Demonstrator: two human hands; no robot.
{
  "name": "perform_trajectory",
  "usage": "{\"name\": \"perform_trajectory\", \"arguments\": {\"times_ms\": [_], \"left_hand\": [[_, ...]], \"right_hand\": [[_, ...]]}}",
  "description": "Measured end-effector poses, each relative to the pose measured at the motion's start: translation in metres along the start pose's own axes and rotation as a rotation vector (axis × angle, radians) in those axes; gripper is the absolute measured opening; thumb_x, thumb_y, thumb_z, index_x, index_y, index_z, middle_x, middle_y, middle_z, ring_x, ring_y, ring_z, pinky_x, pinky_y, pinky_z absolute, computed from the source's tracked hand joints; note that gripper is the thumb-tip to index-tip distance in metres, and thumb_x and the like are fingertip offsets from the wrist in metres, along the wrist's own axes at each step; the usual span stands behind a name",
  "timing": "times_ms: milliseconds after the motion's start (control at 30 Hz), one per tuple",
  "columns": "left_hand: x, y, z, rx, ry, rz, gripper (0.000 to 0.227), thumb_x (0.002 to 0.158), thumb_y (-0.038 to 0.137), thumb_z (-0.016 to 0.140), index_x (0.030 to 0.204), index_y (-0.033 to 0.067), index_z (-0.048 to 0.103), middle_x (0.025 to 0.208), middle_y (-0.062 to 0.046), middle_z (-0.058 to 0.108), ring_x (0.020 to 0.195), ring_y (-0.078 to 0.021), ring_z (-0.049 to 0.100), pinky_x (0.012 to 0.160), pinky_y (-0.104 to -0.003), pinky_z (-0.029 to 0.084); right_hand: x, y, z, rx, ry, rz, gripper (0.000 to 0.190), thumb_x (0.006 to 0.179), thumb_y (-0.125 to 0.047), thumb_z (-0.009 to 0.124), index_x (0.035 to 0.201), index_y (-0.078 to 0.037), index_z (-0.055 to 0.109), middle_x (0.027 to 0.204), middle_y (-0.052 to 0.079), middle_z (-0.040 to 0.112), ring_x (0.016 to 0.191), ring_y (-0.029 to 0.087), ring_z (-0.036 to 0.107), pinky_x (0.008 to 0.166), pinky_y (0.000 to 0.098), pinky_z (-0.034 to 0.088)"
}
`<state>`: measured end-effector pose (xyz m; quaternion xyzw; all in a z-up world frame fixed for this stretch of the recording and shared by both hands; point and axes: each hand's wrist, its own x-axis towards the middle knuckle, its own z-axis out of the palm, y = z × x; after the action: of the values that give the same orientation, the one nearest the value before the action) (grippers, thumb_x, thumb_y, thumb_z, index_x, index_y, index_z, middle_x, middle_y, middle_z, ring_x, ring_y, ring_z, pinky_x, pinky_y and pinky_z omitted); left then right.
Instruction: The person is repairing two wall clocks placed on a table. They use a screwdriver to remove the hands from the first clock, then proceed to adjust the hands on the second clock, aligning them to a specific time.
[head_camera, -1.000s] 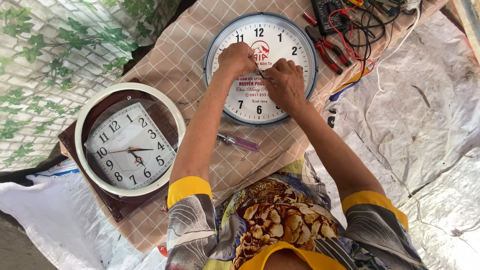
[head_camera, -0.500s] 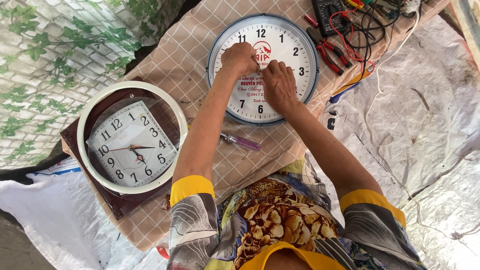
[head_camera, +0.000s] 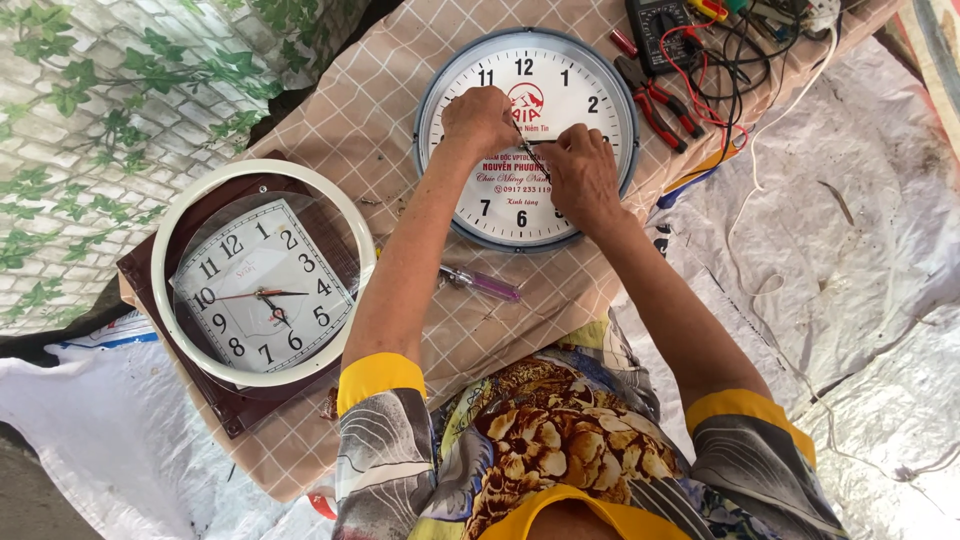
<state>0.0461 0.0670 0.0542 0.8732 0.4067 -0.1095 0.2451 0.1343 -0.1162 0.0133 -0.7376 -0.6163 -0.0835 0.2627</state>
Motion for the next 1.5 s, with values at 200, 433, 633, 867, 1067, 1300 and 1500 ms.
{"name": "perform_trajectory", "arguments": {"times_ms": [200, 433, 633, 867, 1067, 1300, 1500], "left_hand": [[0.0, -0.002, 0.004, 0.011, 0.025, 0.033, 0.01, 0.076, 0.026, 0.08, 0.081, 0.0222, 0.072, 0.08, 0.004, 0.071, 0.083, -0.0206, 0.069, 0.072, -0.038, 0.054], [0.001, -0.004, 0.004, -0.001, 0.037, 0.017, 0.016, 0.073, 0.031, 0.085, 0.074, 0.0253, 0.07, 0.077, 0.006, 0.071, 0.082, -0.0198, 0.07, 0.071, -0.039, 0.055], [-0.003, -0.002, 0.001, 0.028, 0.038, 0.016, 0.015, 0.074, 0.032, 0.083, 0.076, 0.0243, 0.07, 0.08, 0.004, 0.071, 0.083, -0.0214, 0.069, 0.07, -0.04, 0.054], [0.0, -0.002, 0.004, 0.053, 0.039, 0.012, 0.018, 0.073, 0.035, 0.084, 0.076, 0.0235, 0.07, 0.079, 0.003, 0.071, 0.082, -0.0231, 0.069, 0.071, -0.04, 0.055], [-0.007, 0.003, -0.007, 0.037, 0.005, -0.025, 0.013, 0.073, 0.032, 0.081, 0.081, 0.0268, 0.072, 0.084, 0.006, 0.072, 0.086, -0.0211, 0.07, 0.072, -0.038, 0.055], [-0.01, -0.003, -0.004, -0.007, 0.021, 0.005, 0.016, 0.073, 0.034, 0.083, 0.08, 0.024, 0.073, 0.084, 0.006, 0.073, 0.087, -0.0206, 0.069, 0.07, -0.039, 0.054], [-0.009, -0.01, 0.004, -0.05, 0.084, 0.014, 0.017, 0.077, 0.04, 0.082, 0.083, 0.0258, 0.074, 0.089, 0.007, 0.075, 0.092, -0.0213, 0.071, 0.076, -0.042, 0.055]], "right_hand": [[-0.003, -0.006, -0.011, -0.204, -0.011, -0.086, 0.016, 0.095, -0.017, 0.072, 0.109, -0.021, 0.08, 0.1, 0.007, 0.055, 0.086, 0.028, 0.051, 0.069, 0.0396, 0.04], [-0.012, 0.003, -0.031, -0.311, -0.052, -0.128, 0.017, 0.088, -0.016, 0.067, 0.096, -0.023, 0.08, 0.099, 0.005, 0.056, 0.091, 0.029, 0.049, 0.069, 0.0413, 0.038], [-0.008, 0.003, -0.025, -0.17, 0.005, -0.083, 0.015, 0.101, -0.027, 0.069, 0.096, -0.018, 0.08, 0.101, 0.005, 0.06, 0.089, 0.03, 0.051, 0.07, 0.0432, 0.039], [-0.011, -0.005, -0.016, -0.045, -0.026, -0.122, 0.003, 0.095, -0.023, 0.076, 0.095, -0.02, 0.077, 0.099, 0.004, 0.059, 0.089, 0.03, 0.053, 0.068, 0.0437, 0.04], [-0.009, -0.007, -0.009, -0.092, -0.02, -0.118, 0.009, 0.093, -0.018, 0.075, 0.089, -0.011, 0.071, 0.098, 0.007, 0.061, 0.088, 0.029, 0.054, 0.069, 0.0425, 0.042], [-0.015, -0.01, -0.006, -0.083, -0.082, -0.04, 0.007, 0.095, -0.012, 0.071, 0.091, -0.01, 0.065, 0.1, 0.008, 0.059, 0.09, 0.029, 0.053, 0.072, 0.0411, 0.042], [-0.021, -0.015, -0.016, 0.145, -0.065, 0.019, 0.006, 0.097, -0.007, 0.066, 0.101, -0.006, 0.062, 0.096, 0.013, 0.059, 0.088, 0.03, 0.05, 0.075, 0.0428, 0.043]]}}
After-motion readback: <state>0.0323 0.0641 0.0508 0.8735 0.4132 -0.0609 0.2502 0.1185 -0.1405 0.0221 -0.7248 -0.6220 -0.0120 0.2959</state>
